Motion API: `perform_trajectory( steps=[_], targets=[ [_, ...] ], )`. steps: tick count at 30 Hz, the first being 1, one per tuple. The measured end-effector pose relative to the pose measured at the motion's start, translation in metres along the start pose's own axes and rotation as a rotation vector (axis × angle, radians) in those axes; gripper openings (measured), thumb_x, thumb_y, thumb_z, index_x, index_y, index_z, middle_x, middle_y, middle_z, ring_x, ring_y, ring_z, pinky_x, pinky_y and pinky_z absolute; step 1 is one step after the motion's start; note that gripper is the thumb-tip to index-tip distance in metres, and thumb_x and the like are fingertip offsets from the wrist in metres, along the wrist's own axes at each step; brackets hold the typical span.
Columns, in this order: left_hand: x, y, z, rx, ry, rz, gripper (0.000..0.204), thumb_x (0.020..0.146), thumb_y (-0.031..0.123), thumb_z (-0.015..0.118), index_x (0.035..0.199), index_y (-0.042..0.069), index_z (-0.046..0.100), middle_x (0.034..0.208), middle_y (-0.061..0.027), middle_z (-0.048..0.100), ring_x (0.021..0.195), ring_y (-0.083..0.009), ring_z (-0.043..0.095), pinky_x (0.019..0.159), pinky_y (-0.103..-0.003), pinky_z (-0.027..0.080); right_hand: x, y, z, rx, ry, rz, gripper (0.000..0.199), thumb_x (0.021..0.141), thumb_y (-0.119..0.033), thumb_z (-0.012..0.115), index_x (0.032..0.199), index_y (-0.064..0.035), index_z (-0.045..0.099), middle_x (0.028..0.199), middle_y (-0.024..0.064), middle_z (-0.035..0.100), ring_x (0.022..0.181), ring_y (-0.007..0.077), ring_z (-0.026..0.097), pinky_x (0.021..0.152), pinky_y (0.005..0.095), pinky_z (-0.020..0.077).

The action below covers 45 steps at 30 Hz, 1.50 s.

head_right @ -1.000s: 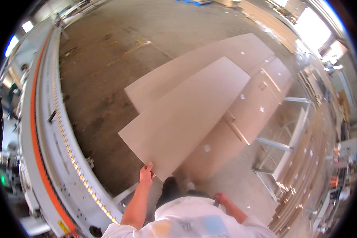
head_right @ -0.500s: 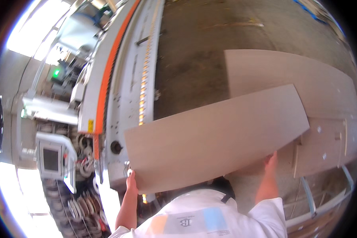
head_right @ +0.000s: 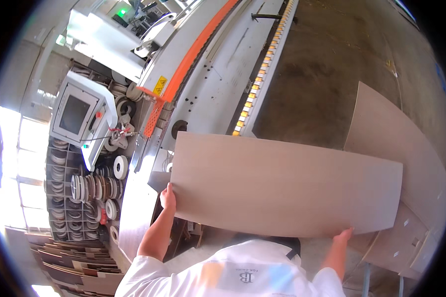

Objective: The person operates a machine to process large wooden panels, placing them onto a conveyor belt and retrieving them after processing. They handle various sizes of panels, moving them between the machine and a nearby stack.

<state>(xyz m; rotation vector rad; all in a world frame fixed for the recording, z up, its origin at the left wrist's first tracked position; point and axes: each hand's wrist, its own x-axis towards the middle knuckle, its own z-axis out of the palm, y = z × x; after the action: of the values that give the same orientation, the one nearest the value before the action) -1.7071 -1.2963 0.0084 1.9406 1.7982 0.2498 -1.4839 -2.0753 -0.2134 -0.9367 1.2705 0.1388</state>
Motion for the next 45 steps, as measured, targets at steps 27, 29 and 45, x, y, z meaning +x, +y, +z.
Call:
perform_trajectory(
  steps=[27, 29, 45],
  targets=[
    [0.14, -0.034, -0.034, 0.224, -0.01, 0.912, 0.053, 0.092, 0.03, 0.06, 0.143, 0.014, 0.053, 0.156, -0.0067, 0.045, 0.149, -0.0283, 0.033, 0.124, -0.048, 0.019, -0.368, 0.204, 0.057, -0.142, -0.516, 0.369, 0.052, 0.099, -0.051, 0.055, 0.135, -0.013, 0.057, 0.131, 0.0057, 0.063, 0.12, 0.0276, 0.059, 0.101, 0.049, 0.053],
    [0.148, -0.034, -0.034, 0.201, -0.007, 0.91, 0.053, 0.092, 0.029, 0.061, 0.142, 0.014, 0.054, 0.155, -0.0065, 0.046, 0.149, -0.0281, 0.034, 0.124, -0.048, 0.02, -0.372, 0.206, 0.061, -0.157, -0.548, 0.374, 0.052, 0.099, -0.051, 0.057, 0.135, -0.013, 0.058, 0.131, 0.006, 0.063, 0.12, 0.0271, 0.059, 0.098, 0.0476, 0.0548],
    [0.175, 0.01, -0.005, 0.084, 0.082, 0.949, 0.049, 0.088, 0.028, 0.067, 0.134, 0.014, 0.06, 0.15, -0.005, 0.052, 0.144, -0.0279, 0.04, 0.122, -0.05, 0.026, -0.325, 0.18, 0.119, -0.328, -0.401, 0.277, 0.057, 0.097, -0.061, 0.058, 0.132, -0.0166, 0.058, 0.131, 0.0032, 0.062, 0.116, 0.0243, 0.062, 0.079, 0.0398, 0.061]
  ],
)
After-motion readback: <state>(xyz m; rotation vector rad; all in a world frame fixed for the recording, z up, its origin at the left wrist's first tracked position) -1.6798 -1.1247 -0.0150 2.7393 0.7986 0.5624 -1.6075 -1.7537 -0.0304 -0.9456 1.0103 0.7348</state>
